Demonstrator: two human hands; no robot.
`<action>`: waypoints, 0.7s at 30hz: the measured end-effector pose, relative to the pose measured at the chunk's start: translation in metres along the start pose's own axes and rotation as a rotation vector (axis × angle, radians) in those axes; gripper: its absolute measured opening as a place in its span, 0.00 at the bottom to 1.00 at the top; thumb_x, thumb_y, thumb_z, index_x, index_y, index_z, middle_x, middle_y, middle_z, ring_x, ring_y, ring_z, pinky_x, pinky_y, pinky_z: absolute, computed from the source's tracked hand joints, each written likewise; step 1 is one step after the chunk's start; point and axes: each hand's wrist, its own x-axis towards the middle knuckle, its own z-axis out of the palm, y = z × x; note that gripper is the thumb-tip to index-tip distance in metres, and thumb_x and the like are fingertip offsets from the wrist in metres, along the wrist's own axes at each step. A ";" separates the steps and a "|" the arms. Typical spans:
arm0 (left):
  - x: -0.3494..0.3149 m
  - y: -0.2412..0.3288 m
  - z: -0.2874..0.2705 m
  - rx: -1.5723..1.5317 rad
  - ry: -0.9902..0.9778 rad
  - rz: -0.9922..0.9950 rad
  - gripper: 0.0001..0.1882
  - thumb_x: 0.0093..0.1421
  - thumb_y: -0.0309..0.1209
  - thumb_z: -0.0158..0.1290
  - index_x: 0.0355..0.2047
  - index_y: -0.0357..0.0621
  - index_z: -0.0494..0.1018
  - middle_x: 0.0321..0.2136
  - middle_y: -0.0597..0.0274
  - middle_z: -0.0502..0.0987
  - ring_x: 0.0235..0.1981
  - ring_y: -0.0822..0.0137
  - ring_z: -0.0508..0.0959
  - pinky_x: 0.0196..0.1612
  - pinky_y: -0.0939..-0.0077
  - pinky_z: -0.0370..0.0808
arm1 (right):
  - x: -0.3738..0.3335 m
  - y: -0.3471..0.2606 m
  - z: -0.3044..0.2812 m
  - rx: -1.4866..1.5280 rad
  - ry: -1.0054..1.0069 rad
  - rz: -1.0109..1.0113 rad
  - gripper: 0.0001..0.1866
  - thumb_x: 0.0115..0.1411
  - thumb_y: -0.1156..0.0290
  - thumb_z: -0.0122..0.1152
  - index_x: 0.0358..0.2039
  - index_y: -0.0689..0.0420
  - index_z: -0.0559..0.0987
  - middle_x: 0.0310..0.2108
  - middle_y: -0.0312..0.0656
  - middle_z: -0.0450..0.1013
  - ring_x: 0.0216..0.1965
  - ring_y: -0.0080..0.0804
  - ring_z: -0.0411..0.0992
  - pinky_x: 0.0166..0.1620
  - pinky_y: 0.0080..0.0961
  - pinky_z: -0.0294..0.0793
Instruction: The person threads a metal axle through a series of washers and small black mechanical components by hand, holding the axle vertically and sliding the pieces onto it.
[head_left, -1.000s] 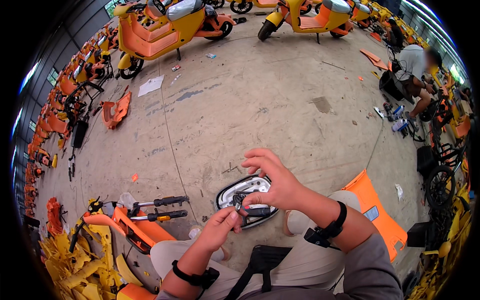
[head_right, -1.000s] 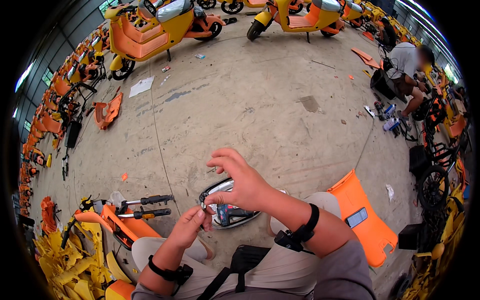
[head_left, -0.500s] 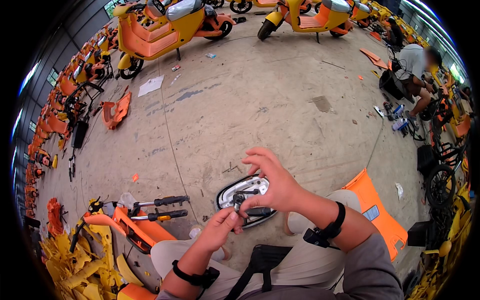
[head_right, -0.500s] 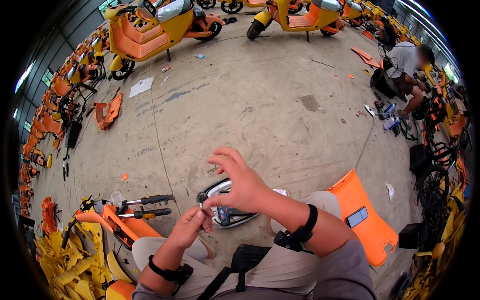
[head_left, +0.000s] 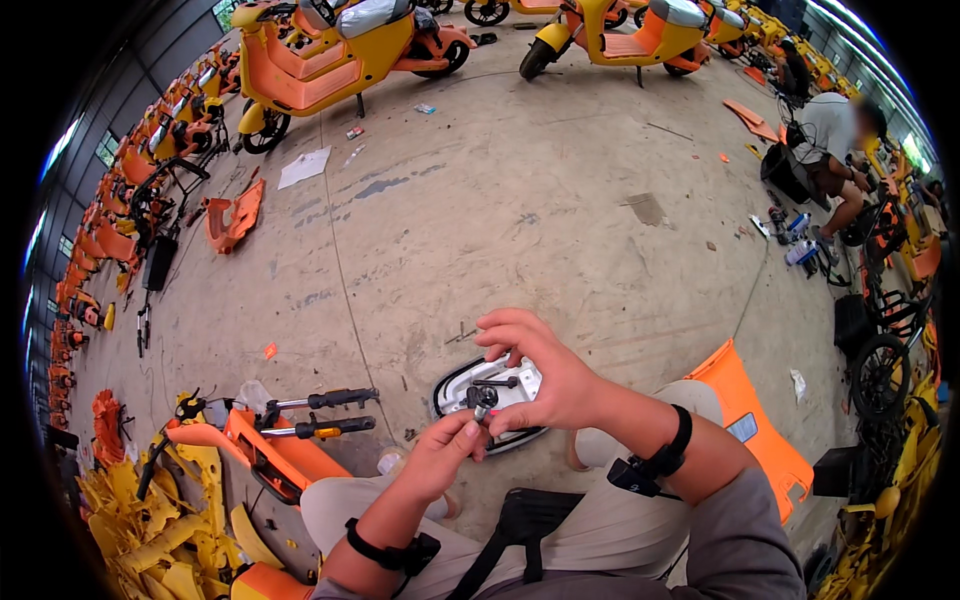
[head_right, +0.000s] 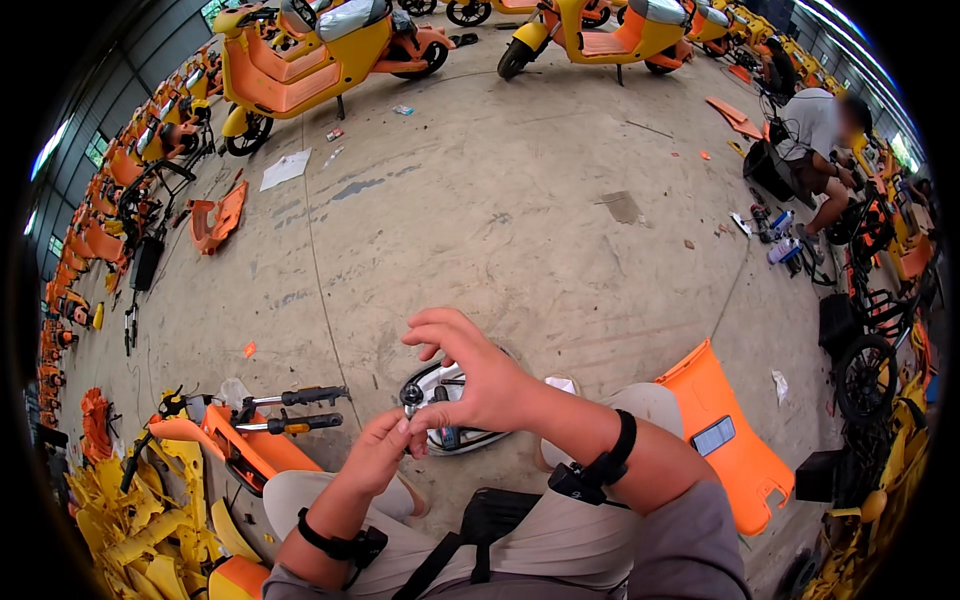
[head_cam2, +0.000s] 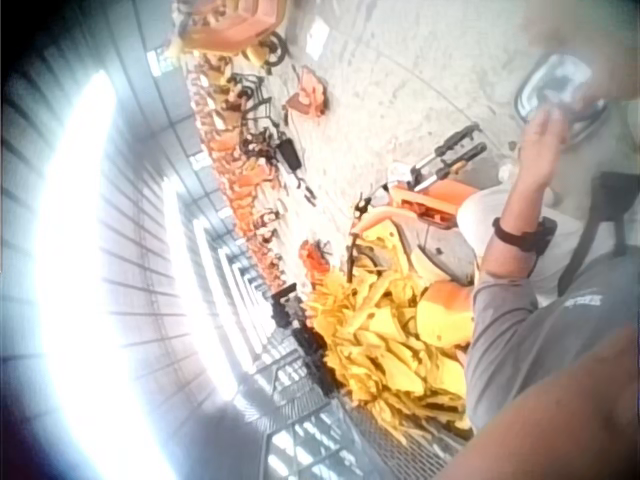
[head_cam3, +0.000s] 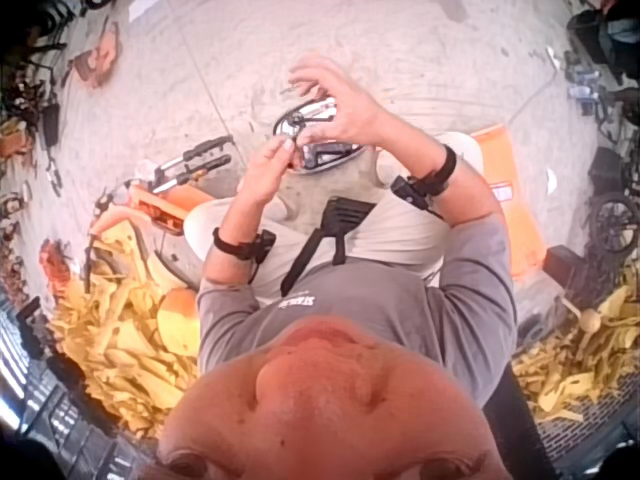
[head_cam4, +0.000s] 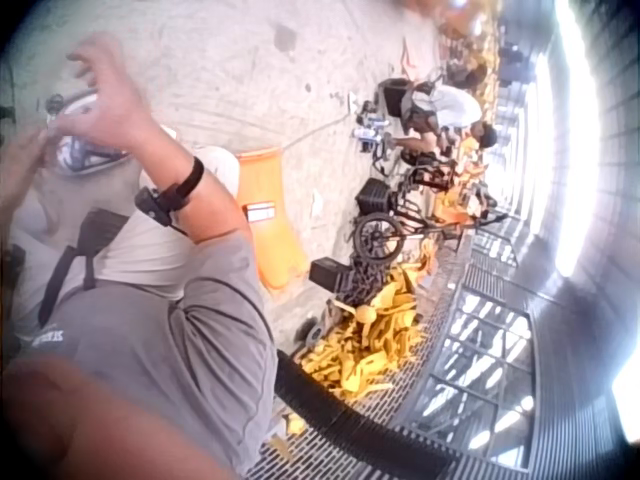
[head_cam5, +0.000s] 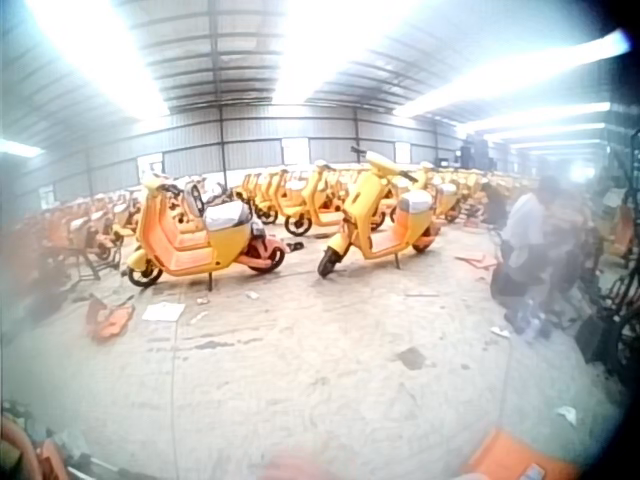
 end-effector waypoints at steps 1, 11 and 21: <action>0.000 0.000 0.001 0.000 0.000 -0.001 0.15 0.73 0.39 0.43 0.41 0.40 0.73 0.25 0.70 0.68 0.29 0.75 0.68 0.36 0.78 0.67 | 0.000 0.001 0.002 -0.002 -0.005 0.021 0.45 0.44 0.55 0.80 0.60 0.54 0.67 0.62 0.44 0.58 0.49 0.31 0.69 0.50 0.29 0.70; 0.000 0.002 0.004 0.029 -0.044 -0.020 0.16 0.73 0.39 0.42 0.39 0.40 0.73 0.25 0.70 0.68 0.28 0.76 0.68 0.35 0.79 0.68 | 0.000 -0.005 0.001 -0.075 0.015 0.027 0.43 0.43 0.57 0.80 0.58 0.54 0.68 0.59 0.44 0.59 0.47 0.34 0.69 0.52 0.31 0.72; -0.004 0.003 -0.001 -0.081 -0.012 -0.032 0.17 0.73 0.40 0.42 0.44 0.38 0.73 0.25 0.70 0.68 0.29 0.75 0.67 0.35 0.79 0.67 | 0.003 0.006 -0.007 -0.215 0.144 0.167 0.38 0.44 0.59 0.80 0.54 0.53 0.71 0.56 0.42 0.64 0.44 0.28 0.71 0.46 0.27 0.72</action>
